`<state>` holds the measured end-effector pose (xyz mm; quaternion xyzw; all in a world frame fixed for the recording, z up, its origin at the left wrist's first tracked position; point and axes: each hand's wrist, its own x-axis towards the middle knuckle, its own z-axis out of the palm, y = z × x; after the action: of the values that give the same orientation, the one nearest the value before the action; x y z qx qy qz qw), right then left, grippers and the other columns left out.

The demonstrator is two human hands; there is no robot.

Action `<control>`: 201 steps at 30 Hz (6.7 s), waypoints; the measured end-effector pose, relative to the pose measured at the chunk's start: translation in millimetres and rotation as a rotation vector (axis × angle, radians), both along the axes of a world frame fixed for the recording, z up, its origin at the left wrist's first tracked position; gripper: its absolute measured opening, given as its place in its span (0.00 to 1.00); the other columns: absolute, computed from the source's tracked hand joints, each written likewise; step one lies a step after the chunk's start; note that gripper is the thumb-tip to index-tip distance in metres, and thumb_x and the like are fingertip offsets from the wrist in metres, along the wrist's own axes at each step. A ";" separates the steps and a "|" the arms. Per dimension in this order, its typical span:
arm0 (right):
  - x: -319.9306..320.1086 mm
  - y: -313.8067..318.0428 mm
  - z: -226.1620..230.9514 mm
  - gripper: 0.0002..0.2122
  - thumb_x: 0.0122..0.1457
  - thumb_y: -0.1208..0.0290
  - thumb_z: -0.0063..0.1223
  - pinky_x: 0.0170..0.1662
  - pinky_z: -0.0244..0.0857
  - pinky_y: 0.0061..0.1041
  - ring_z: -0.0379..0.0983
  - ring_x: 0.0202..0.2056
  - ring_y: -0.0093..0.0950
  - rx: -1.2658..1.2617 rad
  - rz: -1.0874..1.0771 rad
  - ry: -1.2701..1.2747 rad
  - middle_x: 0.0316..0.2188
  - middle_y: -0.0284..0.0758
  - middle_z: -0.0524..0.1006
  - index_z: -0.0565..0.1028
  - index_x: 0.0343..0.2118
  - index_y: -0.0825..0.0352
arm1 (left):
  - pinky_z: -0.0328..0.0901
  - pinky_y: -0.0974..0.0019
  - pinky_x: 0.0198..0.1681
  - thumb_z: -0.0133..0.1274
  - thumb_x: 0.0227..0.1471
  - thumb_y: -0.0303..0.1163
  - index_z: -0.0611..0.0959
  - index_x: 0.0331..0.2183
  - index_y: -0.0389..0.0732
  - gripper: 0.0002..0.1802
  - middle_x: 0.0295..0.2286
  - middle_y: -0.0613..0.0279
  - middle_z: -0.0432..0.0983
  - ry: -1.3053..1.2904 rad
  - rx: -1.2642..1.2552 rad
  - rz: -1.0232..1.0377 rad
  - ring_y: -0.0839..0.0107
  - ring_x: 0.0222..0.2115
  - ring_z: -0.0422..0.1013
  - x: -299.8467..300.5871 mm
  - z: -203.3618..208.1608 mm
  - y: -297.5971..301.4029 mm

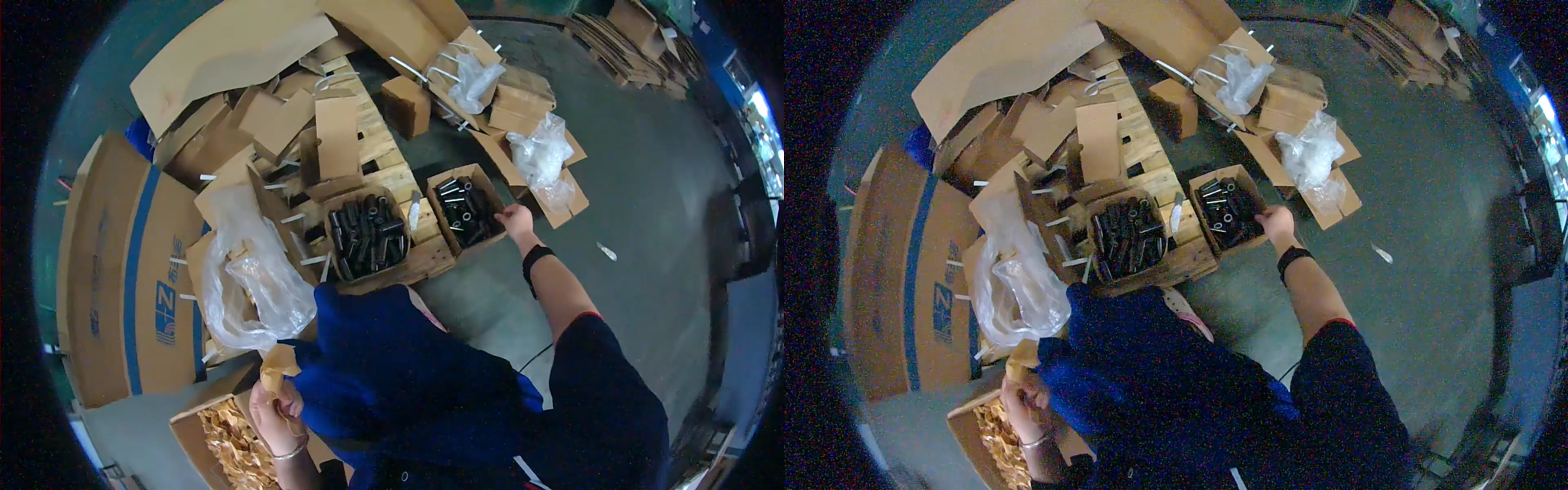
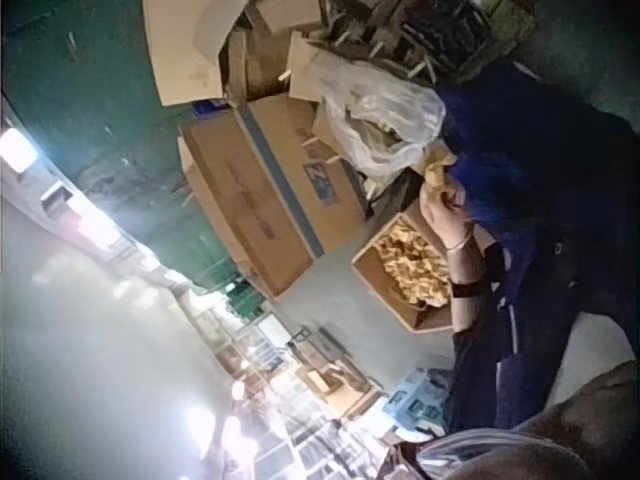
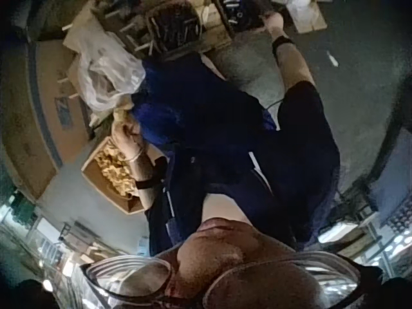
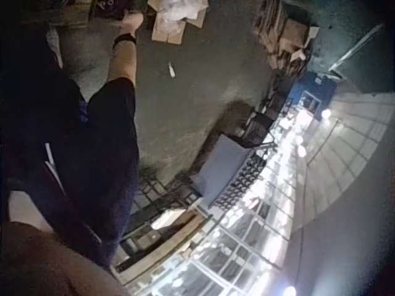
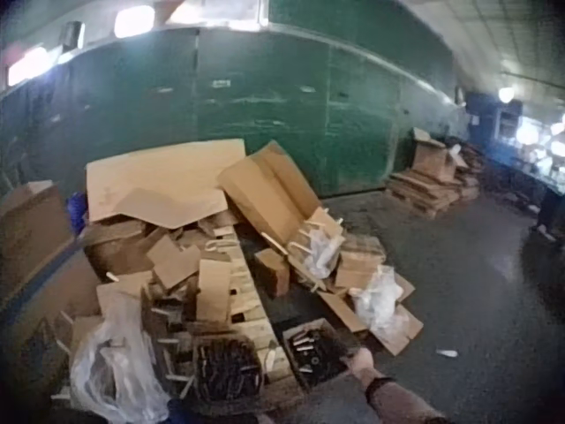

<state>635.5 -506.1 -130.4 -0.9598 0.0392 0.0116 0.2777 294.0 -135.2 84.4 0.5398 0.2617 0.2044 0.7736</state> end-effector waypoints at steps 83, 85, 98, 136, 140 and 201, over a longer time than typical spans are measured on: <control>-219.0 261.6 244.9 0.18 0.42 0.68 0.59 0.26 0.58 0.18 0.61 0.22 0.22 0.830 1.215 0.251 0.22 0.30 0.67 0.71 0.38 0.64 | 0.58 0.79 0.23 0.53 0.36 0.23 0.36 0.55 0.44 0.52 0.23 0.67 0.65 0.117 0.125 -0.445 0.81 0.22 0.62 -4.4 19.1 14.8; -225.0 255.2 244.6 0.12 0.44 0.69 0.57 0.26 0.59 0.19 0.65 0.22 0.23 0.833 1.290 0.232 0.22 0.31 0.69 0.73 0.33 0.65 | 0.59 0.77 0.28 0.50 0.38 0.19 0.33 0.54 0.44 0.51 0.26 0.65 0.66 0.097 0.223 -0.435 0.80 0.24 0.62 -7.5 28.4 -3.1; -236.3 217.4 252.2 0.05 0.48 0.73 0.48 0.28 0.62 0.26 0.69 0.25 0.33 0.731 1.222 0.140 0.21 0.37 0.71 0.71 0.23 0.68 | 0.65 0.71 0.31 0.58 0.32 0.25 0.77 0.29 0.35 0.14 0.26 0.58 0.72 0.028 0.727 -0.366 0.69 0.28 0.70 -12.1 39.0 -13.2; -241.2 200.1 249.9 0.14 0.41 0.60 0.54 0.25 0.61 0.33 0.68 0.23 0.35 0.349 1.307 0.038 0.19 0.36 0.68 0.66 0.21 0.65 | 0.58 0.69 0.23 0.49 0.43 0.30 0.73 0.23 0.36 0.07 0.17 0.58 0.65 0.170 0.797 -0.513 0.65 0.19 0.62 -15.9 49.2 -19.0; -240.0 200.2 240.7 0.13 0.40 0.61 0.53 0.24 0.61 0.33 0.68 0.23 0.36 0.278 1.351 -0.094 0.19 0.35 0.68 0.65 0.20 0.64 | 0.57 0.66 0.21 0.45 0.42 0.27 0.72 0.21 0.35 0.05 0.16 0.54 0.62 0.275 0.956 -0.528 0.58 0.16 0.59 -13.4 51.0 -21.5; -194.5 154.7 245.1 0.06 0.50 0.67 0.48 0.23 0.60 0.23 0.68 0.22 0.24 0.773 1.213 0.126 0.17 0.31 0.69 0.67 0.25 0.64 | 0.57 0.73 0.21 0.35 0.42 0.33 0.74 0.24 0.31 0.16 0.16 0.62 0.66 0.240 -0.020 -0.319 0.75 0.17 0.60 4.4 8.0 -34.6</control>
<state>441.0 -351.4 114.7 -0.6432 -0.4913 0.2322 0.5394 298.4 -169.7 92.4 0.5870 0.2654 0.0107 0.7647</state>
